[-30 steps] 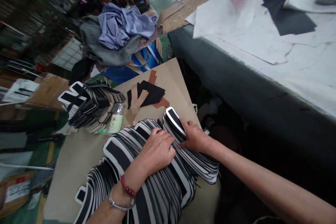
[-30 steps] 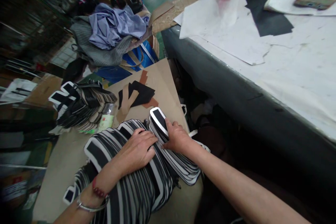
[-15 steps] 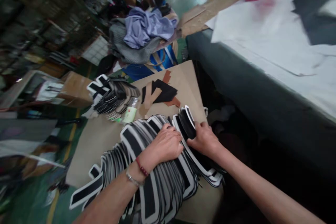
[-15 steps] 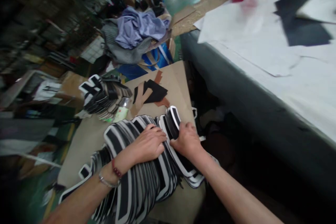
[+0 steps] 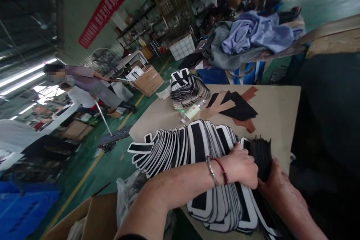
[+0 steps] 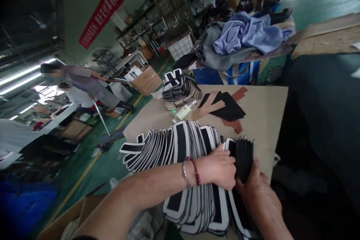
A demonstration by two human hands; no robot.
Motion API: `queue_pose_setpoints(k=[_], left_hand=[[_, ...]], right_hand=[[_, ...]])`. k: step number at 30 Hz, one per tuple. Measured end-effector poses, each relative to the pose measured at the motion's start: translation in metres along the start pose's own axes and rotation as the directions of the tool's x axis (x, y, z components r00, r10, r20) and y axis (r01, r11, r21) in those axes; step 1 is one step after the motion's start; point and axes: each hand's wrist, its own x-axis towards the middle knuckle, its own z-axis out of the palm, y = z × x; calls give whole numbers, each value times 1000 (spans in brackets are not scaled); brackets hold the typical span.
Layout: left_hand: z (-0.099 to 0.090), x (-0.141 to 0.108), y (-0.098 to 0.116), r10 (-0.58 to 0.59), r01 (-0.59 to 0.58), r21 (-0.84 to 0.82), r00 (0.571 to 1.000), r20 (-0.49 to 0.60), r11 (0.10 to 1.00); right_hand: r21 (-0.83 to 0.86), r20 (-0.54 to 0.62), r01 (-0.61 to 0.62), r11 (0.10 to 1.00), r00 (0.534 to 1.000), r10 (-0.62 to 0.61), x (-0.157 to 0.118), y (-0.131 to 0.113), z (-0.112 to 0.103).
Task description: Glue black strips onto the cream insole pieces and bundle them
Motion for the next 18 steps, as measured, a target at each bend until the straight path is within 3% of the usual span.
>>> queue_pose_setpoints(k=[10, 18], left_hand=[[-4, -11, 3, 14, -4, 65, 987, -159, 998], [0, -12, 5, 93, -61, 134, 964, -249, 989]], right_hand=[[52, -35, -10, 999, 999, 11, 18, 28, -13], [168, -96, 3, 986, 995, 14, 12, 39, -23]])
